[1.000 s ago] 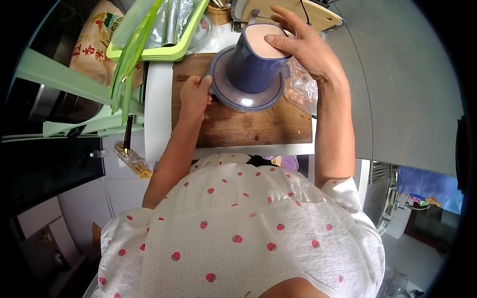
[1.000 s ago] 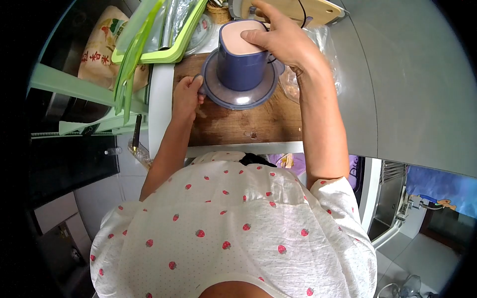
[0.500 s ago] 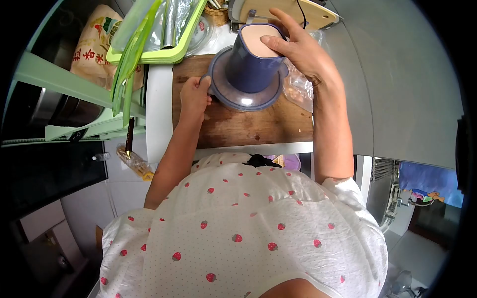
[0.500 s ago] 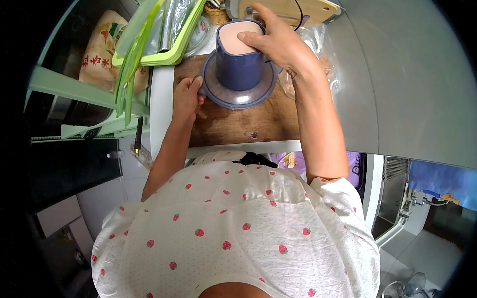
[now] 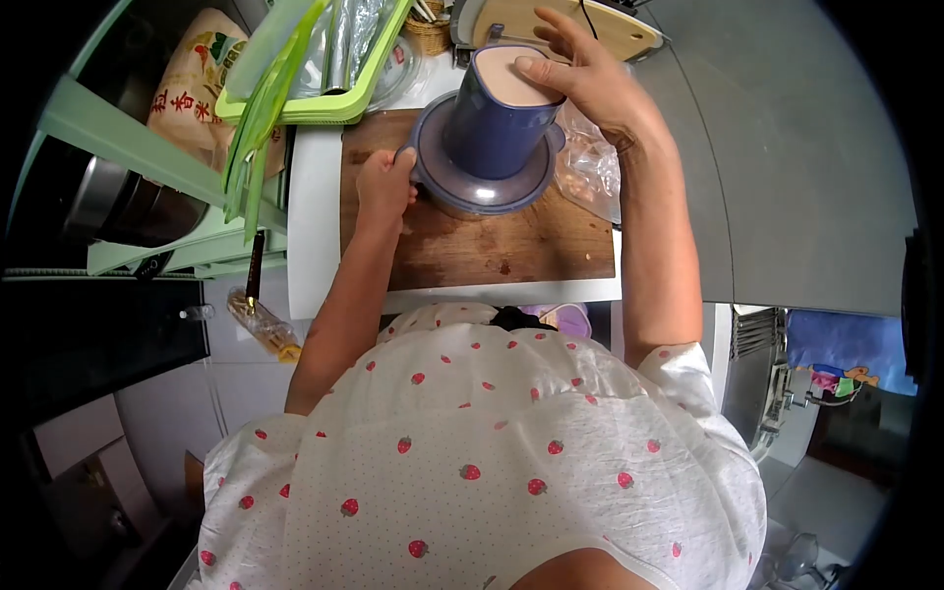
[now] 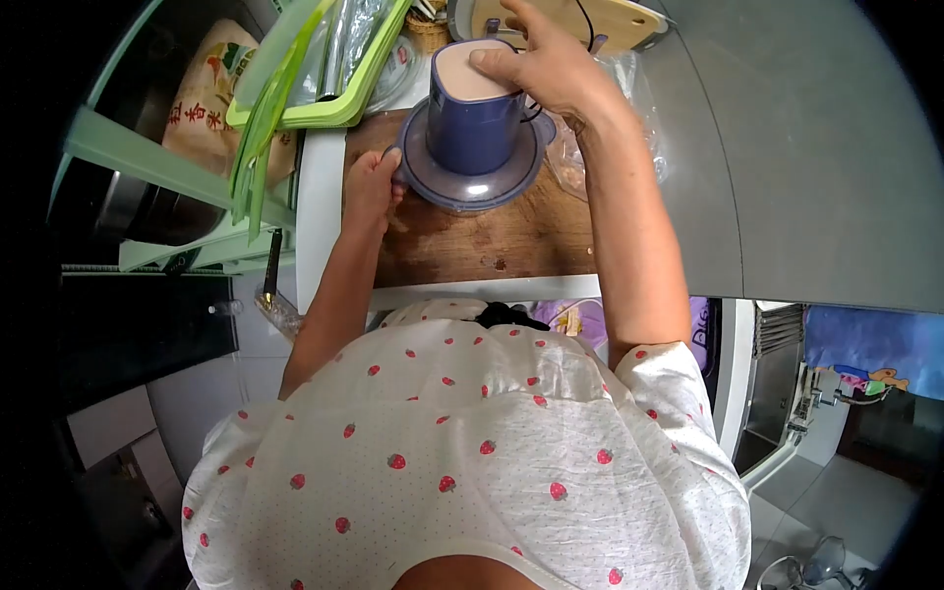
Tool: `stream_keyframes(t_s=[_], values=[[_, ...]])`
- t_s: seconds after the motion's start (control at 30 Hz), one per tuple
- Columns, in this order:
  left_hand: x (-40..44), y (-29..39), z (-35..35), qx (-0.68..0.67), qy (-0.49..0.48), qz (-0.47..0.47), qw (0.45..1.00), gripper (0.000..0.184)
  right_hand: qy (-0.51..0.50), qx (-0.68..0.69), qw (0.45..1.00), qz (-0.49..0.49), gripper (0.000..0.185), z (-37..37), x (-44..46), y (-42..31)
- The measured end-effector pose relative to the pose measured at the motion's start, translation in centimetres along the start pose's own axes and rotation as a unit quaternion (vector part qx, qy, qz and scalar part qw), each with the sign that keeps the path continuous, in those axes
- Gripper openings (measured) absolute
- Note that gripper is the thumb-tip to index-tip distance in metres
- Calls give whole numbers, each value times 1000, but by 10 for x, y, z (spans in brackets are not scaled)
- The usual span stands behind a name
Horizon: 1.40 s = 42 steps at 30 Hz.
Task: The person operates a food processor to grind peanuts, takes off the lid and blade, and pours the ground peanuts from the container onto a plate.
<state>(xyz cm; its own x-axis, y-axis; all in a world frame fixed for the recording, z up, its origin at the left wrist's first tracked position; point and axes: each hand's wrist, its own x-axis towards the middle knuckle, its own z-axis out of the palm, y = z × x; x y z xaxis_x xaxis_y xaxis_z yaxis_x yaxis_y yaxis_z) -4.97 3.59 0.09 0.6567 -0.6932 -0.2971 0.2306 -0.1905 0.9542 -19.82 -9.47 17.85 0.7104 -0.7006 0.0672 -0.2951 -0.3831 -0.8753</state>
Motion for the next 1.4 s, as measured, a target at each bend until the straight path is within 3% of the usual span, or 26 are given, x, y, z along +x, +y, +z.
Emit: stream_keyframes(t_s=[0.23, 0.43, 0.6, 0.83, 1.0, 1.1, 1.23, 1.3, 1.4], values=[[0, 2, -1, 4, -4, -4, 1000, 22, -9, -31, 999, -19, 80, 3, 8, 19], [-2, 4, 1, 5, 8, -18, 1000, 22, -40, 41, 998, -16, 79, 4, 8, 27], [2, 1, 0, 10, -9, -6, 1000, 21, -35, -87, 995, -40, 71, -1, 3, 8], [-1, 5, 0, 8, -4, -11, 1000, 22, -19, -39, 999, 11, 74, 0, 4, 5], [-1, 3, -1, -7, -9, -5, 1000, 23, -39, -82, 996, -12, 77, 0, -1, -12], [2, 1, 0, -2, -8, -6, 1000, 22, -25, -63, 996, -51, 76, 6, 11, 26], [0, 1, -1, -5, -7, -8, 1000, 21, -26, -16, 999, -37, 78, 6, 11, 26], [0, 2, 0, -2, 2, -11, 1000, 21, -5, -88, 996, -30, 77, 4, 7, 13], [1, 0, 0, 2, 0, -10, 1000, 22, 6, -68, 997, -21, 76, 4, 2, 7]])
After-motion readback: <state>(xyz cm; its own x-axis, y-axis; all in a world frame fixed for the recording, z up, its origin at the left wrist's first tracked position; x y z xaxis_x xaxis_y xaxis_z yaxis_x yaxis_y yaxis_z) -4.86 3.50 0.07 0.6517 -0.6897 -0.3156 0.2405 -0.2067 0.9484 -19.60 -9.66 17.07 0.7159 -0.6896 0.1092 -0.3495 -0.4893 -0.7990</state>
